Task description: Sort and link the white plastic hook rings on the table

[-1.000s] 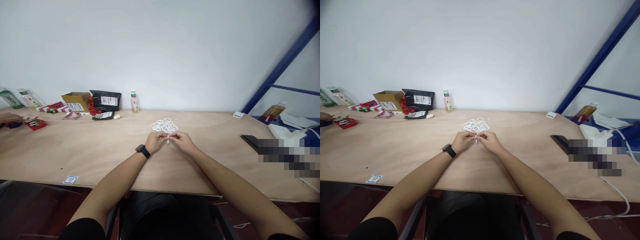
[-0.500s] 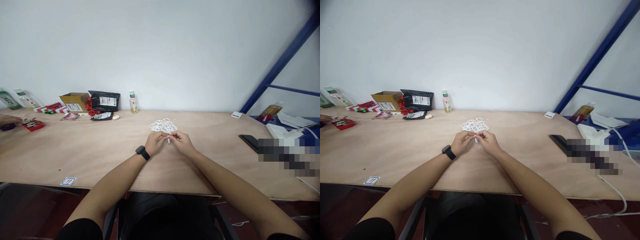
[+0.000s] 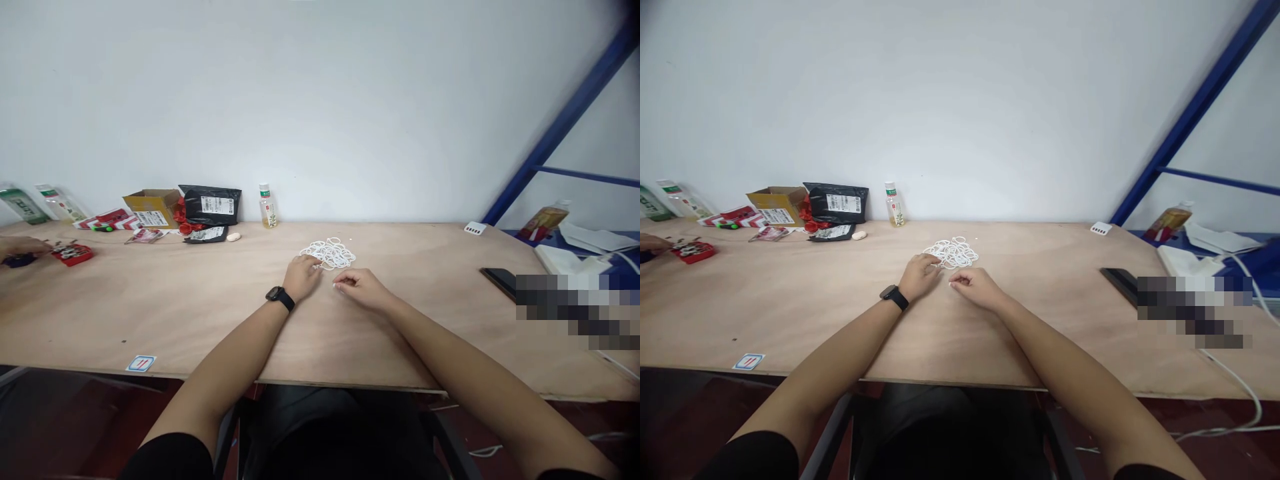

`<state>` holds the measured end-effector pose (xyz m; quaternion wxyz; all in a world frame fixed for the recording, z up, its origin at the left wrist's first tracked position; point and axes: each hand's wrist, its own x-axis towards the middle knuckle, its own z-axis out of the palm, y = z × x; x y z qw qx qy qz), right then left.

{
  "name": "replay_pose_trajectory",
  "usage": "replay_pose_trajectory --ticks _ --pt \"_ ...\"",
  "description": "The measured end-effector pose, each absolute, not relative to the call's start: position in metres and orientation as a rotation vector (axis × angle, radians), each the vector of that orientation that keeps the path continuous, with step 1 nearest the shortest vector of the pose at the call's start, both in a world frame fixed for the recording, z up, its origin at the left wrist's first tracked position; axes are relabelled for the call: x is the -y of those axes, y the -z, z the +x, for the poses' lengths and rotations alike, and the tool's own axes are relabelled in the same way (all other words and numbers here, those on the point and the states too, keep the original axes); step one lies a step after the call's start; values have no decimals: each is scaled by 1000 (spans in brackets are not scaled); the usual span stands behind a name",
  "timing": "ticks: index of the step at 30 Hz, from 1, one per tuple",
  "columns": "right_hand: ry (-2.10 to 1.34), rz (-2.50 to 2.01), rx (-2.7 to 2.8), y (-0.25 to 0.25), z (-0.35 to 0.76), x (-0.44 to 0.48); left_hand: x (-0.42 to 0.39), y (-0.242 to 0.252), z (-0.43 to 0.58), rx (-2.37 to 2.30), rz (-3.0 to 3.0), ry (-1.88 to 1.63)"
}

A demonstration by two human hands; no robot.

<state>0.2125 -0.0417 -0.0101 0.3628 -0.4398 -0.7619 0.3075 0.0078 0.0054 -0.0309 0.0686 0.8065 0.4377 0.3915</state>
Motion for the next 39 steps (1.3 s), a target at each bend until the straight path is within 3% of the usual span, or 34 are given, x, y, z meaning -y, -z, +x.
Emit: replay_pose_trajectory --ticks 5,11,18,27,31,39 --pt "-887 -1098 2161 14 203 49 -12 34 2 -1638 2476 -812" --pt "-710 -1134 2097 18 213 36 -7 29 6 -1681 2517 -672" --pt "-647 -1142 2125 20 219 33 -9 26 4 -1670 2409 -740" --pt "-551 -1175 2053 17 218 32 -2 20 8 -1511 2322 -1121" --pt "-560 -1173 2011 13 218 34 4 19 10 -1380 2384 -1125" --pt "-561 -950 2503 9 205 49 1 22 13 -1494 2424 -1018"
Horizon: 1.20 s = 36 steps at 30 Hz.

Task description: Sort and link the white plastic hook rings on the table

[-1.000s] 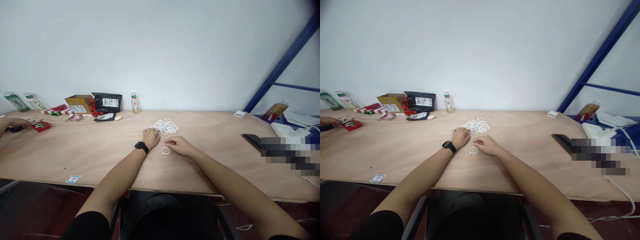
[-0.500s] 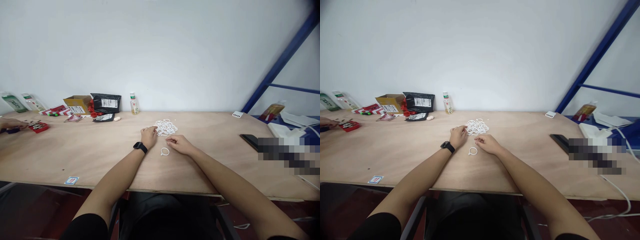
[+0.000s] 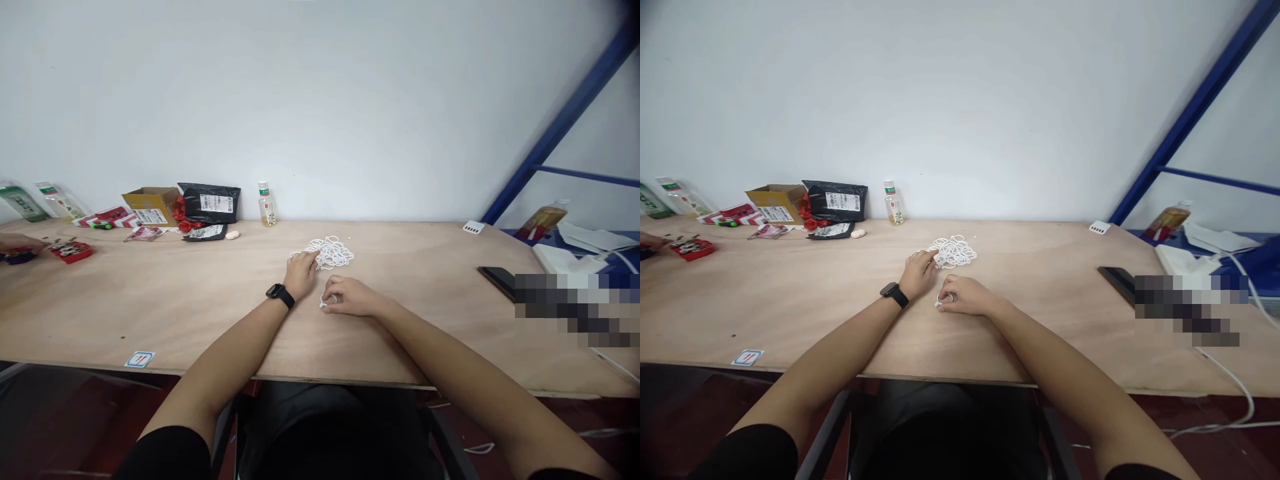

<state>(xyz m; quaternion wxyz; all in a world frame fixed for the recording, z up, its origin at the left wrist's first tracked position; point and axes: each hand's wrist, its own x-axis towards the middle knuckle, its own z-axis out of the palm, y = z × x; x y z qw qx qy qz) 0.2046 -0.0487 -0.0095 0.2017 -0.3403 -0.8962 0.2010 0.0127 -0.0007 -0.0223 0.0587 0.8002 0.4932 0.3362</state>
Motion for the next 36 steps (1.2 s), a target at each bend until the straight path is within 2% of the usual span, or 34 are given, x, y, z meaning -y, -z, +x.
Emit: replay_pose_trajectory --ticks 4,9,11,15,21,29,36 --pt "-386 -1187 2425 15 229 26 0 24 12 -1536 2422 -998" --pt "-169 -1693 2094 21 290 -7 -1 25 12 -1493 2439 -1013" --pt "-109 -1747 1945 22 300 -12 -3 28 16 -1461 2444 -1036" --pt "-105 -1601 1892 23 272 -11 -7 32 28 -1358 2438 -1122" --pt "-516 -1158 1768 27 201 -6 -10 31 36 -1229 2360 -1239" --pt "-738 -1135 1479 32 201 -7 -3 30 33 -1087 2206 -1318" --pt "-795 -1069 1580 31 207 4 2 30 34 -1043 1996 -1295"
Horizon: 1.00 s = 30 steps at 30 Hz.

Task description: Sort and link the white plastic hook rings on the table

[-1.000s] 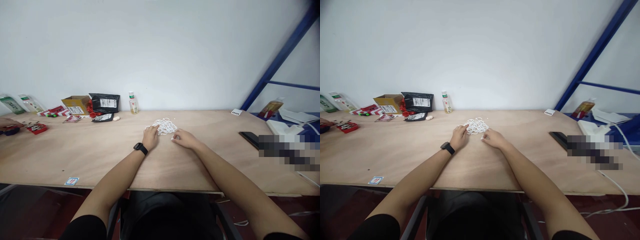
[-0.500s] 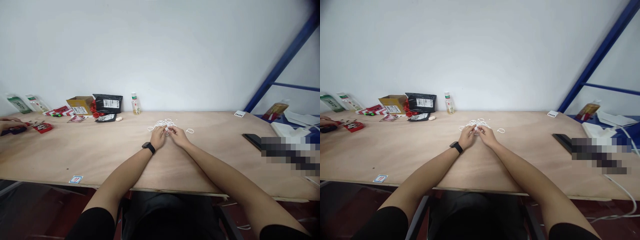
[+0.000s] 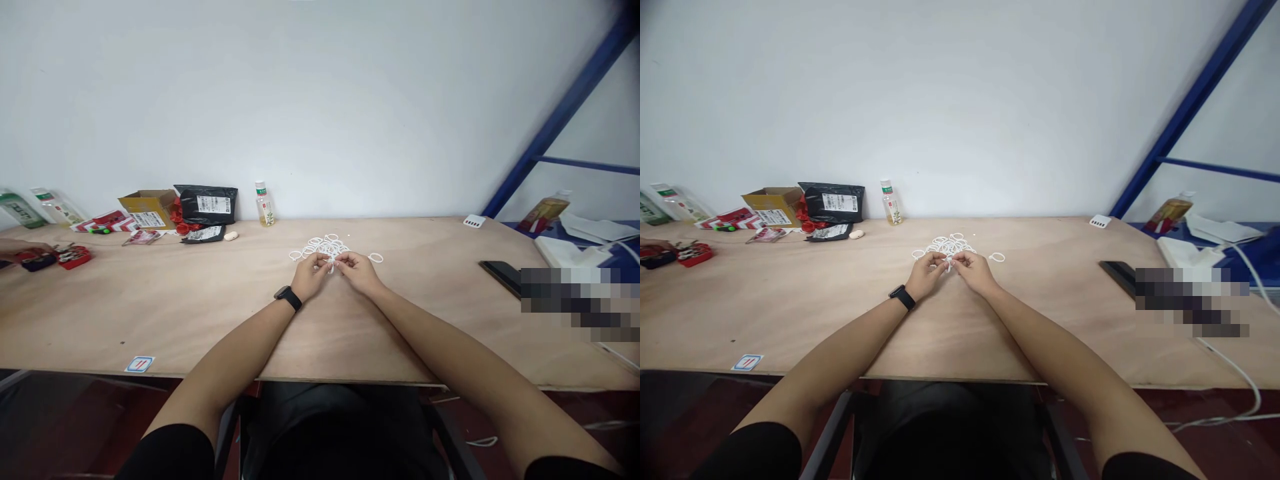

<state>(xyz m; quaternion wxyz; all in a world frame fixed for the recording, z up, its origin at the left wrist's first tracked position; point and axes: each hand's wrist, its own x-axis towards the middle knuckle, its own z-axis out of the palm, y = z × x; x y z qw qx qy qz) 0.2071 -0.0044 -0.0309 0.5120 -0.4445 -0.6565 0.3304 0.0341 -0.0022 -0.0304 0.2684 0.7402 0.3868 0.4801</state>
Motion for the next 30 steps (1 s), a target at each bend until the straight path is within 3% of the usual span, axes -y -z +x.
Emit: replay_pose_trajectory --ticks 17,20,25,30 --pt "-1111 -954 1618 24 208 9 7 24 34 -1055 2220 -1193" --pt "-855 -1055 1755 23 211 7 4 22 33 -1182 2321 -1121" --pt "-113 -1387 2007 20 245 -5 -6 24 18 -1589 2431 -929" --pt "6 -1783 2137 24 287 -21 -15 22 0 -1908 2336 -755"
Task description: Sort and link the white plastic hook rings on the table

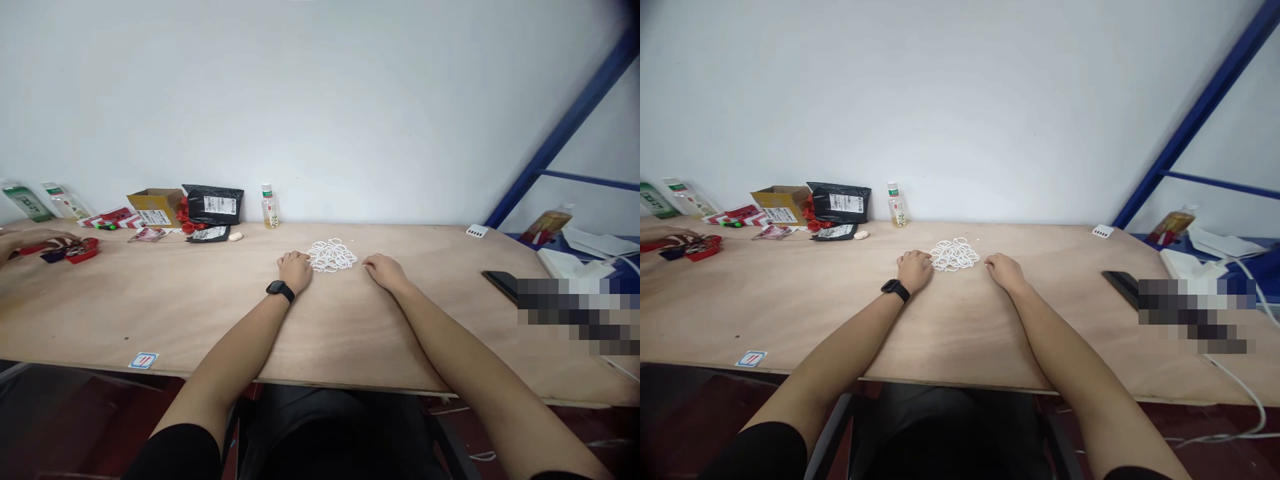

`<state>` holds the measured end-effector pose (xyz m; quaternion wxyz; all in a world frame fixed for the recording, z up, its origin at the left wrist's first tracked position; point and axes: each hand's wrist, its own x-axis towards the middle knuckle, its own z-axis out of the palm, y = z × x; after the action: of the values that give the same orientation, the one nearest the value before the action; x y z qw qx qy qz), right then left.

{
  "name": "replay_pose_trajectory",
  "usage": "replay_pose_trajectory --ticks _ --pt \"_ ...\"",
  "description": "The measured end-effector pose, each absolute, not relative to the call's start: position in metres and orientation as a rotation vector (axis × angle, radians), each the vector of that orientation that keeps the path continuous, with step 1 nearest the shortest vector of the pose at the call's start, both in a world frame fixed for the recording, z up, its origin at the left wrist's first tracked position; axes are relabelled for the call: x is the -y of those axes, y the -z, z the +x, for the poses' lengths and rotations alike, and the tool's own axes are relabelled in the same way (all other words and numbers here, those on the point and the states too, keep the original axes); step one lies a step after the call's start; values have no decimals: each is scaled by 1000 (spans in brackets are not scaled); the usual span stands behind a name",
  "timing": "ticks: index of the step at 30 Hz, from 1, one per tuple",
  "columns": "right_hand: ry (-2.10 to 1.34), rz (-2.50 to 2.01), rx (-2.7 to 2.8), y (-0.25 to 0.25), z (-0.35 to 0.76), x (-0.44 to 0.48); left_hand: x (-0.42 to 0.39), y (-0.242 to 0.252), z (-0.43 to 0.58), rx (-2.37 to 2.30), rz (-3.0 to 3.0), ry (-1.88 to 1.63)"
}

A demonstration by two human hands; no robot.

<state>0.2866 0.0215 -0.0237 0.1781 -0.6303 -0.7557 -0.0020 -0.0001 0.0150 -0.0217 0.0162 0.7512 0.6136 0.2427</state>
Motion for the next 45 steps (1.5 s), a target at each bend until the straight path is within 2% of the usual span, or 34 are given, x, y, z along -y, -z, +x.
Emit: replay_pose_trajectory --ticks 5,10,14,18,22,26,32,45 --pt "35 -2067 1901 24 299 -25 -19 22 -6 -1994 2312 -548" --pt "39 -1719 1917 18 272 -10 -22 25 -9 -1931 2306 -580" --pt "16 -1297 2049 17 235 7 -25 26 -7 -1753 2135 -931" --pt "-4 -1075 2127 19 211 20 -22 28 11 -1216 1673 -1411" --pt "-38 -991 2109 20 207 22 -9 31 34 -900 1450 -1432" --pt "-82 -981 2039 20 212 19 7 28 42 -767 1558 -1399" --pt "-185 -1023 1973 21 214 19 17 19 34 -886 2078 -1438" --pt "-115 -981 1979 21 217 21 14 20 30 -1007 2289 -1385"
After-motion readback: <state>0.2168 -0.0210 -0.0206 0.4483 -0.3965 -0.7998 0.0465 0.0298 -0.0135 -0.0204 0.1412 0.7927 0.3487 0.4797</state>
